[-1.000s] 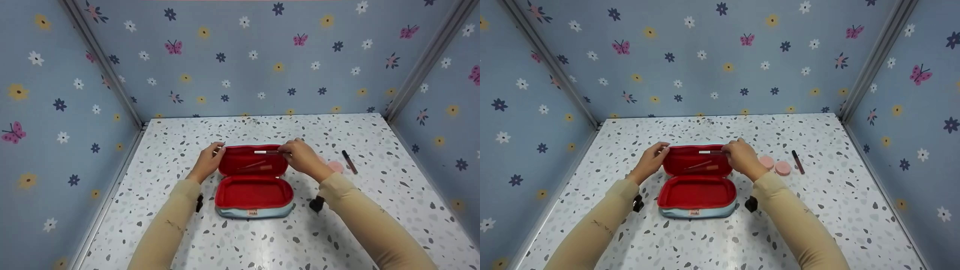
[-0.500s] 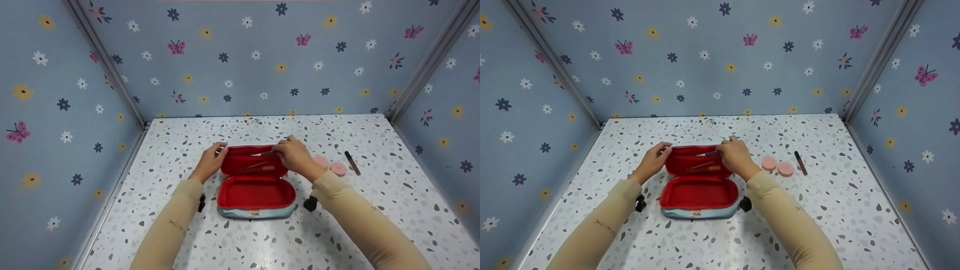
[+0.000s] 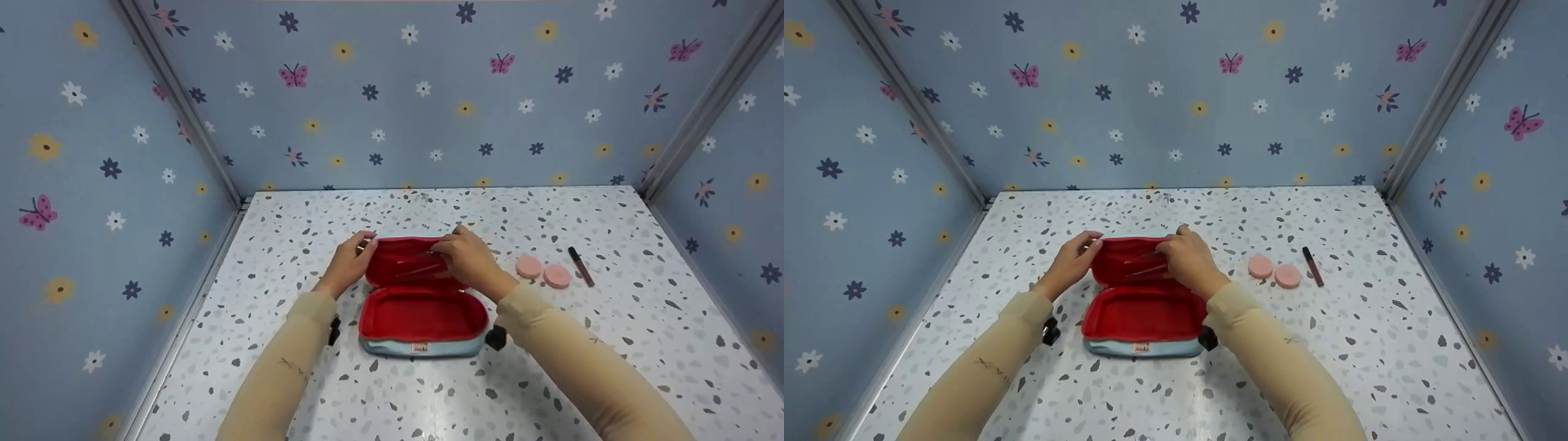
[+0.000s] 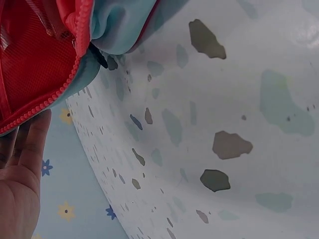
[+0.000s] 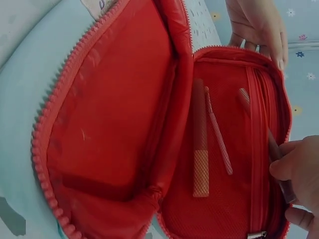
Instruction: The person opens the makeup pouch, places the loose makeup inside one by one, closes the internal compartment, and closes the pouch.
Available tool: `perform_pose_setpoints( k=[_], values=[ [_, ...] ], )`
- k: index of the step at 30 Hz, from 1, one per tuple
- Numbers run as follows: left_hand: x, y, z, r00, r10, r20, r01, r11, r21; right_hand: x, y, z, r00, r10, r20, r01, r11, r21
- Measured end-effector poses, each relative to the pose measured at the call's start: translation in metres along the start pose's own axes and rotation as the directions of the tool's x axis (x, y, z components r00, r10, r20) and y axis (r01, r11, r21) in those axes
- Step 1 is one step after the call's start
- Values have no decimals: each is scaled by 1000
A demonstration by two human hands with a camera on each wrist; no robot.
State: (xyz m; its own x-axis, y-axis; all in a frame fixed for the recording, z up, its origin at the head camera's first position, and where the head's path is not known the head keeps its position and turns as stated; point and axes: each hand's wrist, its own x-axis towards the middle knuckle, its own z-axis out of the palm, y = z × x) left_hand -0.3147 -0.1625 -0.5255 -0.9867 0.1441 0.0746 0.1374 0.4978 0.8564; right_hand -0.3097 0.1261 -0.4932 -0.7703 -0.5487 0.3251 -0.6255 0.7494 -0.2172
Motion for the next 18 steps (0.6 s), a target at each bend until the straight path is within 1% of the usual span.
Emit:
perform_pose_setpoints(
  k=[6,13,18],
  values=[
    [0,-1,1,1000,-3,1,3,1000,-2,1,-6,7,999,41,-15,-41,998,46],
    [0,-2,1,1000,-11,0,11,1000,5,3,-7,14,999,33,1,-33,993,115],
    [1,-4,0,1000,1,15,-1,1000,-2,3,-6,18,1000,27,4,-27,989,142]
  ],
)
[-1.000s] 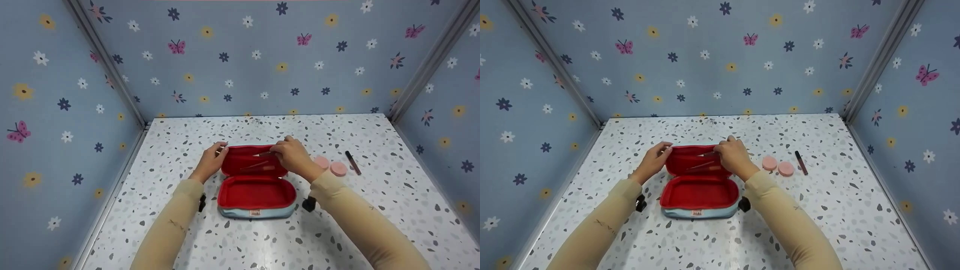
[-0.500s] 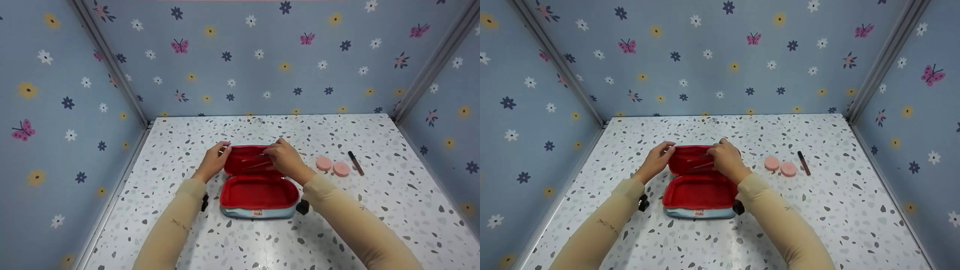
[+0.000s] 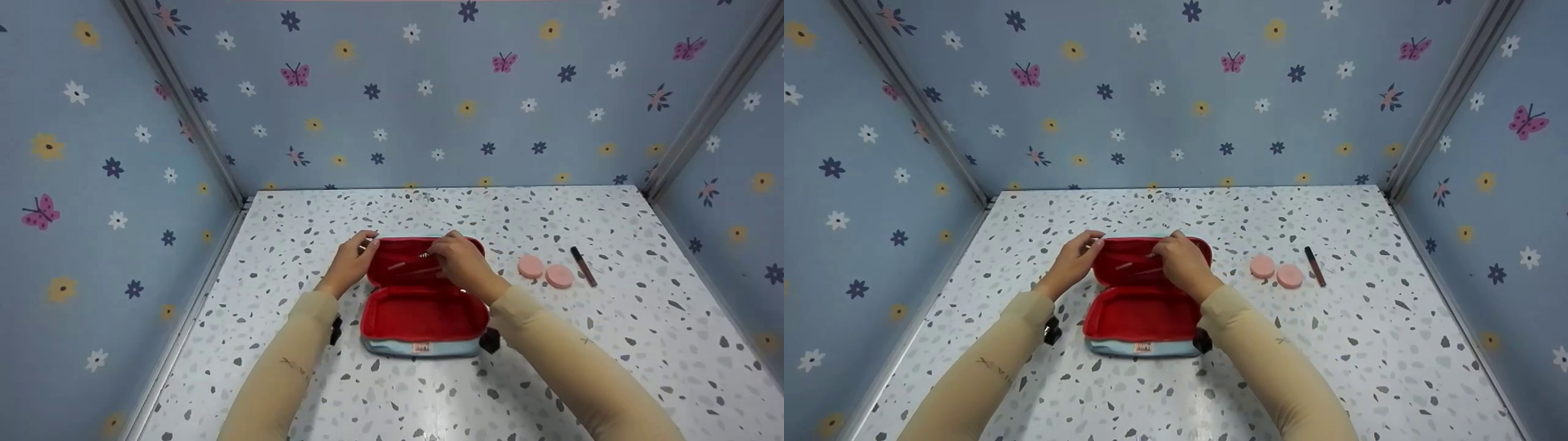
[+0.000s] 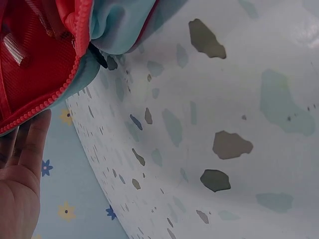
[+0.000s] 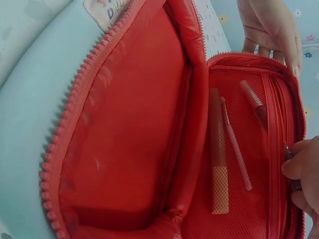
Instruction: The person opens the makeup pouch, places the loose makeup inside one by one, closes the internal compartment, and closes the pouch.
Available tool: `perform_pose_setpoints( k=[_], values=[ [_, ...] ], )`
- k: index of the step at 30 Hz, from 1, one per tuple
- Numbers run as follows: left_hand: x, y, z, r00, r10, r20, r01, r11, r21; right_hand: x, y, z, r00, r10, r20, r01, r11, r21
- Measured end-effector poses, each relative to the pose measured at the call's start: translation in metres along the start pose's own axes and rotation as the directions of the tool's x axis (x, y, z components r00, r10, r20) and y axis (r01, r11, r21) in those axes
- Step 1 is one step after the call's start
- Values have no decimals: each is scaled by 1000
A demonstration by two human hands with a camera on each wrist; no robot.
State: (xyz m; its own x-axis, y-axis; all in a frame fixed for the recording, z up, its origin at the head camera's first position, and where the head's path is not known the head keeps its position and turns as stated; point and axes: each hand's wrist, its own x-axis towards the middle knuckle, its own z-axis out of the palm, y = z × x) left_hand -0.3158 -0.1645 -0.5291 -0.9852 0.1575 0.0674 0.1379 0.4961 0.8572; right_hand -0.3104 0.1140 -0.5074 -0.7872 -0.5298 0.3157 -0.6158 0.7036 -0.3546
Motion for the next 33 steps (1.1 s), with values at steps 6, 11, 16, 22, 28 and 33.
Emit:
perform_pose_setpoints(
  k=[6,11,16,22,28,33],
  values=[
    [0,1,0,1000,-4,2,4,1000,6,-3,3,4,999,22,33,-22,1000,2],
    [2,1,1,1000,-6,-6,7,1000,22,-4,4,5,998,42,43,-44,998,37],
    [2,0,1,1000,-8,-11,9,1000,30,-4,5,5,995,71,76,-75,996,50],
    [1,2,1,1000,-16,-10,17,1000,24,-4,4,4,984,126,129,-134,989,59],
    [0,4,3,1000,-16,-10,16,1000,21,-4,5,4,985,112,128,-118,992,44],
    [1,4,2,1000,7,-25,-7,1000,16,-5,6,5,989,90,121,-94,995,27]
  ],
)
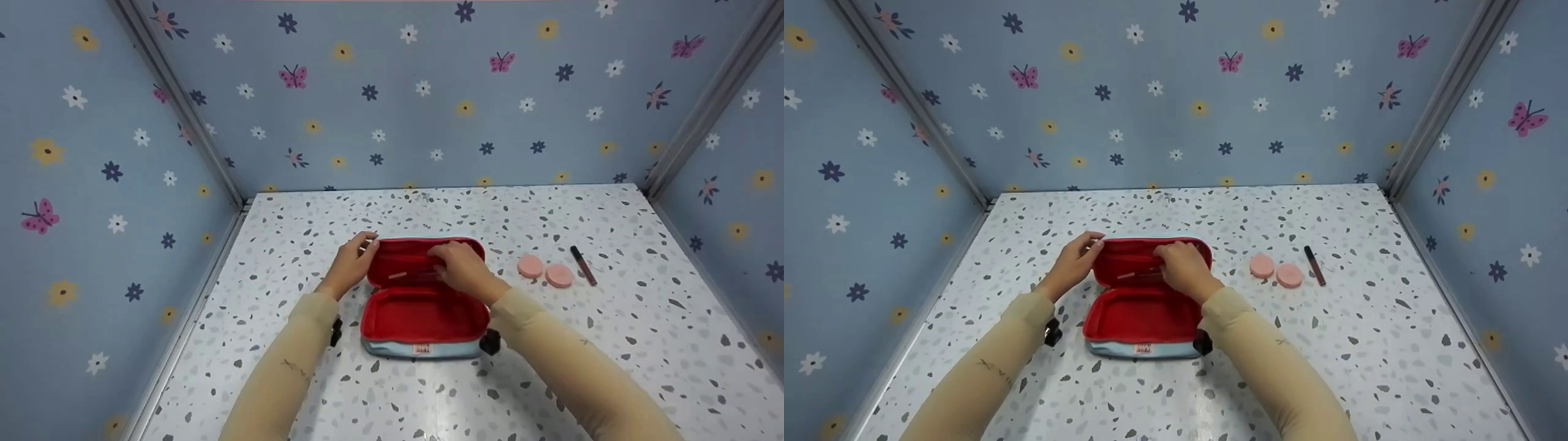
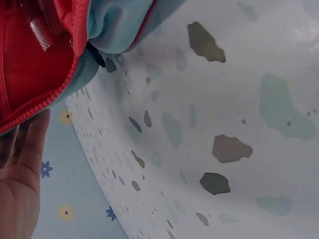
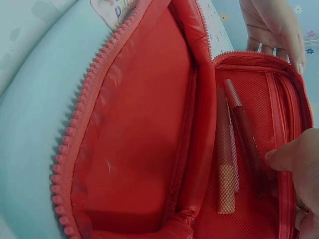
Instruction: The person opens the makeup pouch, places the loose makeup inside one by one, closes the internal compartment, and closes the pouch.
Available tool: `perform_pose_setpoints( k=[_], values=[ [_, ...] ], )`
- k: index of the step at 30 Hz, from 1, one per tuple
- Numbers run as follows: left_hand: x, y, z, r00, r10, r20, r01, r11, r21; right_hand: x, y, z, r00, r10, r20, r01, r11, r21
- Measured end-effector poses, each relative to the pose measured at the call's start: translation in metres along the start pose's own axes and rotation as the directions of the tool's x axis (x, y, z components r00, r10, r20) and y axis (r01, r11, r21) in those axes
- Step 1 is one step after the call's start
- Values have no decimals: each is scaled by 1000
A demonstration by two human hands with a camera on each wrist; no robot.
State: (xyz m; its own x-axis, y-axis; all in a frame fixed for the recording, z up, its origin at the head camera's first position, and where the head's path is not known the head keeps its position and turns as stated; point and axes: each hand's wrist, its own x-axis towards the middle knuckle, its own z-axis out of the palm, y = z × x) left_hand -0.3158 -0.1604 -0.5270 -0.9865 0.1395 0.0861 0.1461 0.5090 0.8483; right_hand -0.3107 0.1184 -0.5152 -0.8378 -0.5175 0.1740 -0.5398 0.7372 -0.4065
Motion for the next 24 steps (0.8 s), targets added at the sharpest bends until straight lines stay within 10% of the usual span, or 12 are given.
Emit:
perform_pose_setpoints(
  k=[24],
  values=[
    [3,-3,1,1000,-24,12,24,1000,-4,-31,21,-37,987,-23,-156,31,998,51]
  ],
)
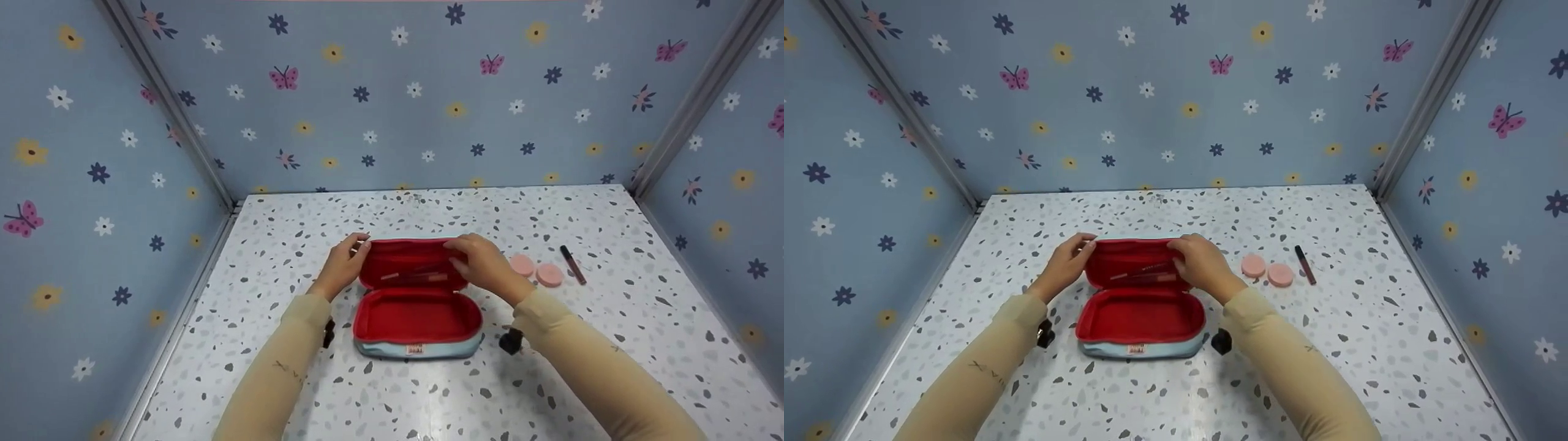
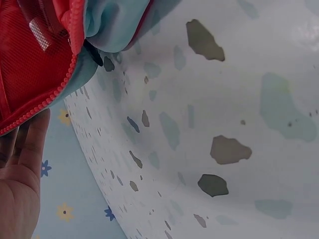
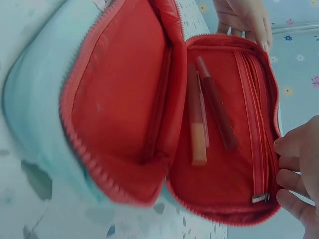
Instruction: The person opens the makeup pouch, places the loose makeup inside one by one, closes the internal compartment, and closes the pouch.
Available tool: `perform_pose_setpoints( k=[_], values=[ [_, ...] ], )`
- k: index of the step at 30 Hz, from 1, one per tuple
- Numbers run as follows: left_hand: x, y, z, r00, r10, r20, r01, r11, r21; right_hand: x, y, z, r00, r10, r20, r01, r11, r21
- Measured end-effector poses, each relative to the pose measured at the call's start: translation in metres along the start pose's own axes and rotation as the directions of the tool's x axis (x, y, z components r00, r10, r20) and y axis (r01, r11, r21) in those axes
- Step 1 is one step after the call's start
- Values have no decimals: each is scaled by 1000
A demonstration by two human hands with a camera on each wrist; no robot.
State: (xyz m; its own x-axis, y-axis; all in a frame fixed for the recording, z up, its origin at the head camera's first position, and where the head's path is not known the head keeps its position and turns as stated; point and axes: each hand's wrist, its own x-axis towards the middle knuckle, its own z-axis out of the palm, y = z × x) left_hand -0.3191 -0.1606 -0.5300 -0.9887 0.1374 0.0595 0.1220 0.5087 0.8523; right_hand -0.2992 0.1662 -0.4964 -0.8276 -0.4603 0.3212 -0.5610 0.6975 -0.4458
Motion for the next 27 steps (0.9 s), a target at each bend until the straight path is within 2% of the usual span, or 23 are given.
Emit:
perform_pose_setpoints(
  k=[5,12,27],
  values=[
    [0,1,0,1000,-4,-4,4,1000,-6,-8,10,-9,1000,16,-12,-16,1000,-2],
    [1,0,0,1000,-4,2,4,1000,17,-18,24,-17,998,-20,-62,19,1000,-25],
    [1,0,0,1000,0,0,0,1000,8,-36,47,-39,993,106,-57,-108,993,-39]
  ],
)
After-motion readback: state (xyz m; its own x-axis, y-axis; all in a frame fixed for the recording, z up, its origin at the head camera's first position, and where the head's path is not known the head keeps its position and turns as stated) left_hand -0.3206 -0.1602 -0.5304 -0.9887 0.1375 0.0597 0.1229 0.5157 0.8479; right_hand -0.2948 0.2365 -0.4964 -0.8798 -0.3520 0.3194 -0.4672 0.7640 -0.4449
